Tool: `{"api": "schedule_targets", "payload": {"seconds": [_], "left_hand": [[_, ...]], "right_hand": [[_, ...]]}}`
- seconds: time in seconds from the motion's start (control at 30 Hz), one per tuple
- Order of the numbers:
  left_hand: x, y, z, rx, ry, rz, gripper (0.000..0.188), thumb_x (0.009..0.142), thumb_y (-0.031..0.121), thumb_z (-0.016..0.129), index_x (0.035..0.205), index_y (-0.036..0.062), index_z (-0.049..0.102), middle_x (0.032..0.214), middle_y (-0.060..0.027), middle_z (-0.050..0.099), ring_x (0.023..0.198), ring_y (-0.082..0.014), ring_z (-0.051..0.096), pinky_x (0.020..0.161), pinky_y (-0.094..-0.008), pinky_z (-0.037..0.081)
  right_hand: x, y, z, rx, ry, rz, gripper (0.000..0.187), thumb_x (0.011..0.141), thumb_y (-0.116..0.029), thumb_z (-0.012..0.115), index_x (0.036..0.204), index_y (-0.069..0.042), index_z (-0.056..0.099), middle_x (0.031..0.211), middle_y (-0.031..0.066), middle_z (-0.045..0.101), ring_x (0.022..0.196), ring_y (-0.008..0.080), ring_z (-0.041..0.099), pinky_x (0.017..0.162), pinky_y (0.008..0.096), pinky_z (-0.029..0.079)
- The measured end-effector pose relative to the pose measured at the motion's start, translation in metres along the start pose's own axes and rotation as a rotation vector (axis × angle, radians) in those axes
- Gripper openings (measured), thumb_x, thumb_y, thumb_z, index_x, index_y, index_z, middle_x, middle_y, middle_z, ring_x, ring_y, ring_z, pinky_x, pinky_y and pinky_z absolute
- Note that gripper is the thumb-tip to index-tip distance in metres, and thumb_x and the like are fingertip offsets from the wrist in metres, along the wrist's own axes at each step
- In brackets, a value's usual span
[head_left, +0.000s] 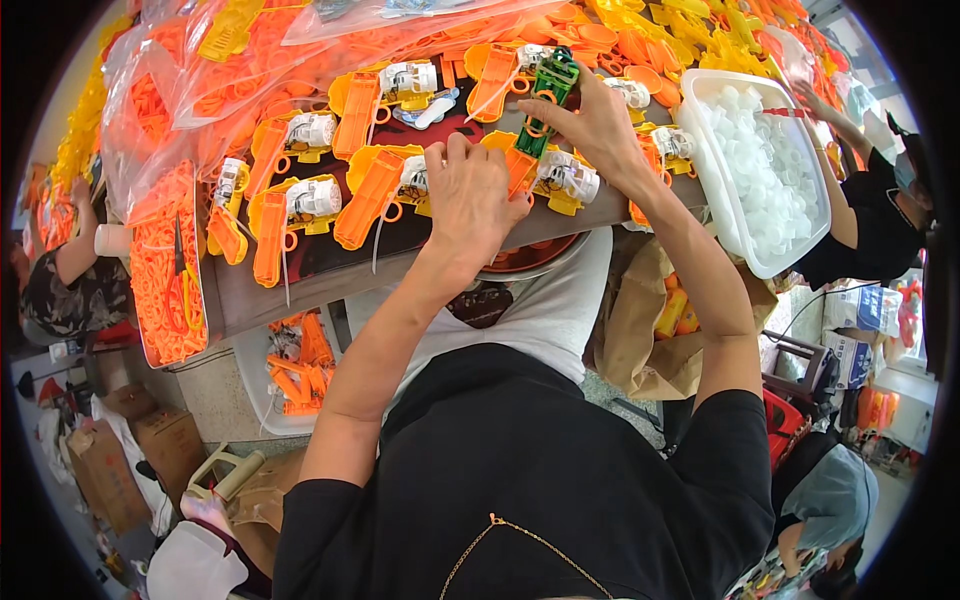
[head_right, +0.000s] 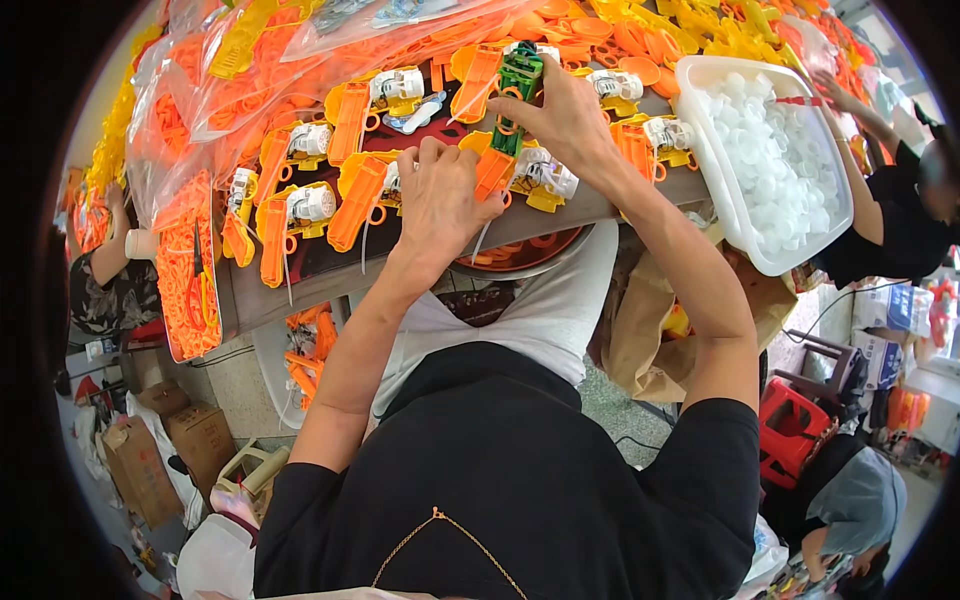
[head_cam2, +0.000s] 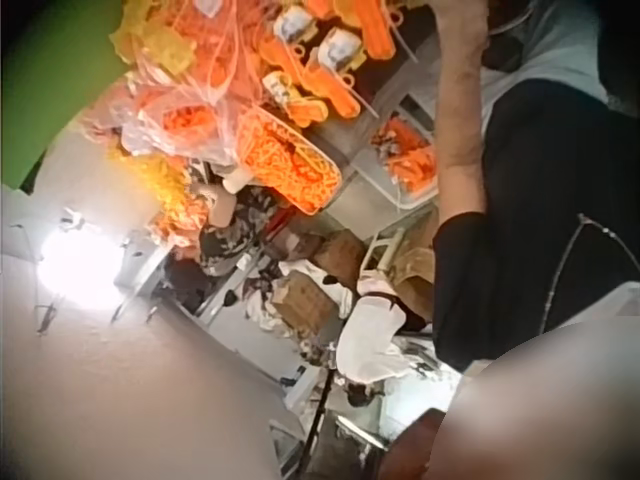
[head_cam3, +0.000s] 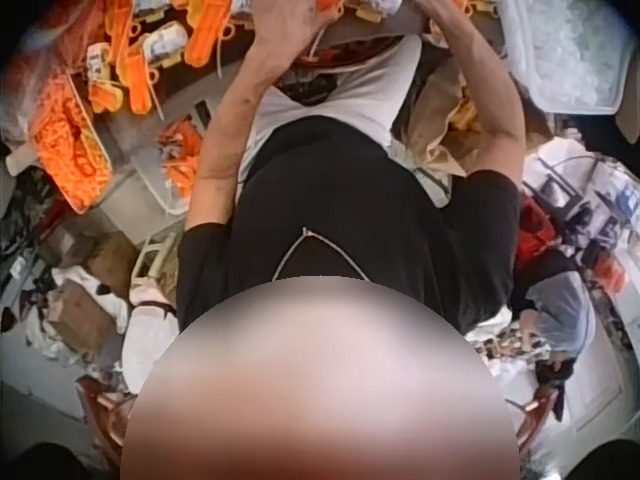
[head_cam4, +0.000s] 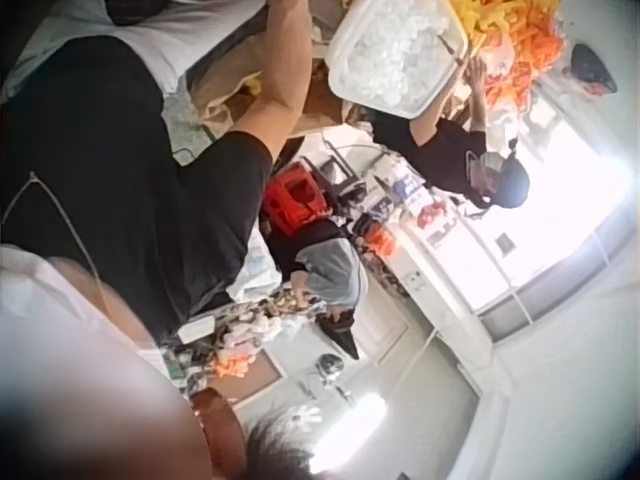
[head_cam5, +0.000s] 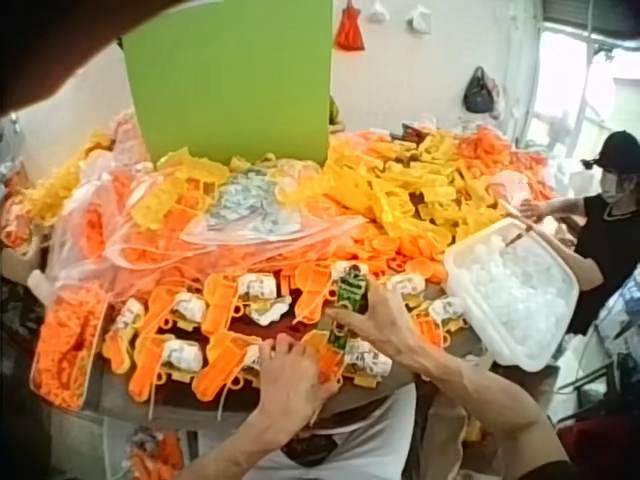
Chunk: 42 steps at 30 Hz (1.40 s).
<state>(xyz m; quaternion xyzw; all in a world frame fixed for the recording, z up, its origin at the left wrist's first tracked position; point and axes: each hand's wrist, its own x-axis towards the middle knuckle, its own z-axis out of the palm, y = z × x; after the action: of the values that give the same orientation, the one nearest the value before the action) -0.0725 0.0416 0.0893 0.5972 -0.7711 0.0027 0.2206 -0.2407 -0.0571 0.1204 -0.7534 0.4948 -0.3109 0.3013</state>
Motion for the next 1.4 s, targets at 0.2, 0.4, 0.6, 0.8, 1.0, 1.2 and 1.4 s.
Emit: {"api": "schedule_targets", "payload": {"seconds": [0.2, 0.4, 0.6, 0.8, 1.0, 1.2, 1.4], "left_hand": [[0.0, 0.002, -0.001, 0.05, -0.042, -0.066, 0.043, 0.069, 0.035, 0.082, 0.094, 0.0019, 0.071, 0.096, -0.0099, 0.067, 0.1, -0.0252, 0.053, 0.092, -0.042, 0.034], [-0.046, -0.046, -0.023, -0.128, 0.282, -0.136, 0.053, 0.077, 0.029, 0.078, 0.124, 0.0086, 0.064, 0.124, -0.0072, 0.057, 0.116, -0.0267, 0.049, 0.098, -0.0444, 0.034], [-0.082, -0.091, -0.039, 0.069, 0.135, -0.237, 0.06, 0.078, 0.022, 0.075, 0.134, 0.0082, 0.057, 0.122, -0.0092, 0.058, 0.116, -0.0269, 0.05, 0.099, -0.0451, 0.035], [-0.074, -0.088, -0.041, 0.148, 0.161, -0.269, 0.055, 0.074, 0.024, 0.08, 0.122, 0.0032, 0.063, 0.102, -0.0084, 0.061, 0.102, -0.0259, 0.054, 0.088, -0.042, 0.037], [-0.065, -0.09, -0.046, 0.172, 0.127, -0.255, 0.034, 0.07, 0.021, 0.083, 0.096, 0.0053, 0.067, 0.092, -0.0096, 0.061, 0.095, -0.0252, 0.054, 0.084, -0.0404, 0.037], [-0.061, -0.091, -0.048, 0.189, 0.103, -0.241, 0.033, 0.068, 0.02, 0.083, 0.092, 0.0048, 0.068, 0.089, -0.0094, 0.061, 0.093, -0.0247, 0.055, 0.083, -0.0401, 0.037], [-0.061, -0.089, -0.05, 0.193, 0.065, -0.277, 0.045, 0.071, 0.022, 0.082, 0.11, 0.0031, 0.07, 0.093, -0.0092, 0.062, 0.094, -0.0261, 0.057, 0.084, -0.0408, 0.038]], "right_hand": [[-0.002, -0.005, 0.001, 0.014, 0.017, -0.011, 0.048, 0.084, -0.033, 0.081, 0.11, 0.002, 0.061, 0.083, 0.0053, 0.071, 0.066, 0.0115, 0.068, 0.06, 0.0269, 0.056], [-0.018, -0.038, -0.011, 0.23, 0.139, 0.022, 0.029, 0.087, -0.016, 0.078, 0.104, 0.002, 0.064, 0.091, 0.0073, 0.073, 0.076, 0.0121, 0.07, 0.062, 0.0262, 0.058], [0.001, -0.069, 0.037, 0.443, 0.025, -0.038, 0.036, 0.086, -0.027, 0.08, 0.104, 0.001, 0.065, 0.089, 0.0081, 0.071, 0.079, 0.0136, 0.071, 0.067, 0.0264, 0.061], [0.022, -0.087, 0.099, 0.395, -0.012, -0.121, 0.038, 0.084, -0.03, 0.081, 0.1, 0.0, 0.064, 0.087, 0.0052, 0.072, 0.075, 0.0108, 0.068, 0.068, 0.0269, 0.055], [0.033, -0.084, 0.114, 0.194, -0.063, -0.115, 0.043, 0.085, -0.032, 0.08, 0.105, 0.002, 0.062, 0.085, 0.0072, 0.072, 0.073, 0.0131, 0.069, 0.068, 0.0279, 0.056], [0.038, -0.085, 0.117, 0.139, -0.103, -0.151, 0.046, 0.086, -0.033, 0.078, 0.107, 0.004, 0.06, 0.08, 0.0092, 0.072, 0.069, 0.0141, 0.068, 0.064, 0.0303, 0.058], [0.039, -0.086, 0.116, 0.153, -0.101, -0.191, 0.046, 0.087, -0.033, 0.077, 0.107, 0.005, 0.059, 0.08, 0.0095, 0.071, 0.07, 0.014, 0.069, 0.062, 0.0306, 0.058]]}}
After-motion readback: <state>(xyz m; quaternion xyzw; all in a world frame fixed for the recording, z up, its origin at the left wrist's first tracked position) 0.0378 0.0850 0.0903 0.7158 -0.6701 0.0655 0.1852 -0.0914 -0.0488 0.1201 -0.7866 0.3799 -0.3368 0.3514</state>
